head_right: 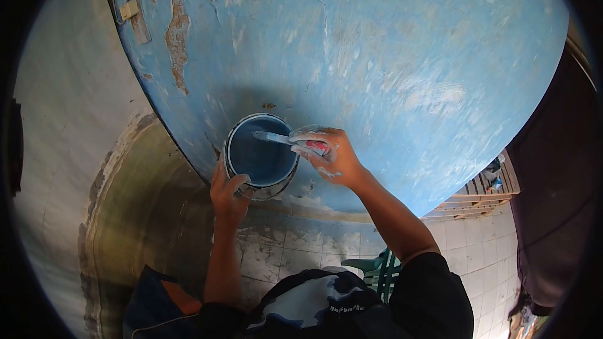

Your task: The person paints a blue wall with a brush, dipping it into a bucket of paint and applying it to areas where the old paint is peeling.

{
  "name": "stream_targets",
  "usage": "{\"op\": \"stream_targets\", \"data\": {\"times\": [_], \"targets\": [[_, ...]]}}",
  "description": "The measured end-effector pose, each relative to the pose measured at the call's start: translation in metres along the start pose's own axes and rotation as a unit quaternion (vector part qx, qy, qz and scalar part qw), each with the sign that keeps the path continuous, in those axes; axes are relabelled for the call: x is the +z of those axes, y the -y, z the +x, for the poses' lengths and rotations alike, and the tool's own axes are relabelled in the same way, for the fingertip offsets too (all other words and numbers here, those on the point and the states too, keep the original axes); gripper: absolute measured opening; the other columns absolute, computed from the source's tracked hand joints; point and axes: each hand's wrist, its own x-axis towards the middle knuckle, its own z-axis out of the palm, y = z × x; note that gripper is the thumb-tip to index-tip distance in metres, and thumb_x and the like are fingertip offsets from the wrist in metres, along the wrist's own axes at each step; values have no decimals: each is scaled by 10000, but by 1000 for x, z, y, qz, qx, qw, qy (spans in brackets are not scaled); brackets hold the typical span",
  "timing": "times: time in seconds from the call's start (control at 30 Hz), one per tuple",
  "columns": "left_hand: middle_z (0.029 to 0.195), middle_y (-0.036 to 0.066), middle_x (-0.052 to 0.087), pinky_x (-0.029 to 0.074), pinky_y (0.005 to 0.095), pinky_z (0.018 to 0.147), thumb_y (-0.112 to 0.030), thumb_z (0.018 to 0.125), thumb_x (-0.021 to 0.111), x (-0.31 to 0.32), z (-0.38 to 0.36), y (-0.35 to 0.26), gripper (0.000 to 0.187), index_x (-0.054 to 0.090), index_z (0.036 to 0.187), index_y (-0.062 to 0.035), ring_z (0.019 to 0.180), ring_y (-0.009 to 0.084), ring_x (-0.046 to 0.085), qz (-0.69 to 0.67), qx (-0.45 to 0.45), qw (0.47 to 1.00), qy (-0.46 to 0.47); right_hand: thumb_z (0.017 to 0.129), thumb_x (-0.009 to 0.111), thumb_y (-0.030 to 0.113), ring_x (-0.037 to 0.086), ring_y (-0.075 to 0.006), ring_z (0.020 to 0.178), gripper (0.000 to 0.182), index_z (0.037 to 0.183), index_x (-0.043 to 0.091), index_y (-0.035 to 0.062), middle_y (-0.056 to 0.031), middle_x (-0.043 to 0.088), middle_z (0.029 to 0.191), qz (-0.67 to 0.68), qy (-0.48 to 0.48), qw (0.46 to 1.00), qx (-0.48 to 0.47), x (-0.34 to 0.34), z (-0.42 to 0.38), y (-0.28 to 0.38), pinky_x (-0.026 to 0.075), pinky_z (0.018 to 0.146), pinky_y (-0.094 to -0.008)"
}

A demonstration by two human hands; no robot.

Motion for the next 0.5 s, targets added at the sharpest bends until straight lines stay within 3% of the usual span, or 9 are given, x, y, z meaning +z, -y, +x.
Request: {"op": "stream_targets", "data": {"times": [0.03, 0.1, 0.27, 0.33, 0.37, 0.43, 0.47, 0.5], "targets": [[1473, 324, 537, 488, 512, 1074, 22, 505, 878, 1, -2, -1, 473, 733, 943, -82, 1338, 503, 546, -7, -21, 1000, 14, 904, 771, 50, 733, -224, 889, 223, 1110, 739, -28, -180, 764, 1056, 0, 7, 1000, -2, 1, -3, -3, 578, 816, -328], [1470, 320, 540, 487, 513, 1075, 19, 504, 883, 7, -11, 1, 482, 730, 950, -81, 1339, 502, 544, -24, -46, 998, 23, 937, 762, 79, 712, -165, 888, 170, 1055, 746, -42, -154, 764, 982, 80, -65, 988, 116, 7, -12, -11, 564, 808, -302], [1460, 310, 550, 486, 515, 1075, 4, 505, 897, 20, -34, 2, 488, 726, 956, -71, 1345, 497, 538, -36, -104, 991, 72, 956, 753, 119, 712, -170, 856, 173, 1025, 751, -39, -120, 756, 961, 105, -69, 966, 226, 18, -32, -59, 567, 812, -299], [1474, 310, 540, 489, 517, 1074, -10, 527, 897, 26, -39, -2, 465, 730, 955, -81, 1340, 501, 542, -14, -111, 989, 94, 956, 739, 99, 737, -208, 843, 192, 1028, 720, -77, -148, 751, 937, 216, -182, 917, 280, 20, -37, -79, 609, 813, -325], [1474, 310, 540, 489, 517, 1074, -10, 527, 897, 30, -43, -2, 465, 730, 955, -81, 1340, 501, 542, -8, -122, 988, 94, 956, 739, 99, 737, -208, 843, 192, 1028, 720, -77, -148, 751, 937, 220, -172, 917, 286, 21, -39, -91, 609, 813, -325], [1488, 313, 528, 494, 508, 1074, -27, 554, 892, 37, -46, -2, 430, 739, 949, -100, 1341, 495, 546, 33, -117, 987, 109, 959, 738, 113, 743, -230, 839, 208, 1026, 715, -83, -164, 755, 944, 373, -247, 855, 262, 22, -43, -107, 613, 805, -335], [1488, 313, 528, 494, 508, 1074, -27, 554, 892, 39, -46, -3, 430, 739, 949, -100, 1341, 495, 546, 38, -123, 985, 113, 959, 738, 113, 743, -230, 839, 208, 1026, 715, -83, -164, 755, 944, 377, -243, 852, 268, 21, -48, -114, 613, 805, -335], [1491, 313, 527, 513, 489, 1056, -29, 580, 877, 39, -40, -8, 392, 743, 939, -111, 1342, 483, 553, 50, -104, 986, 116, 951, 744, 104, 746, -236, 845, 196, 1036, 723, -71, -164, 761, 954, 292, -193, 897, 271, 19, -49, -114, 612, 812, -337]]}}
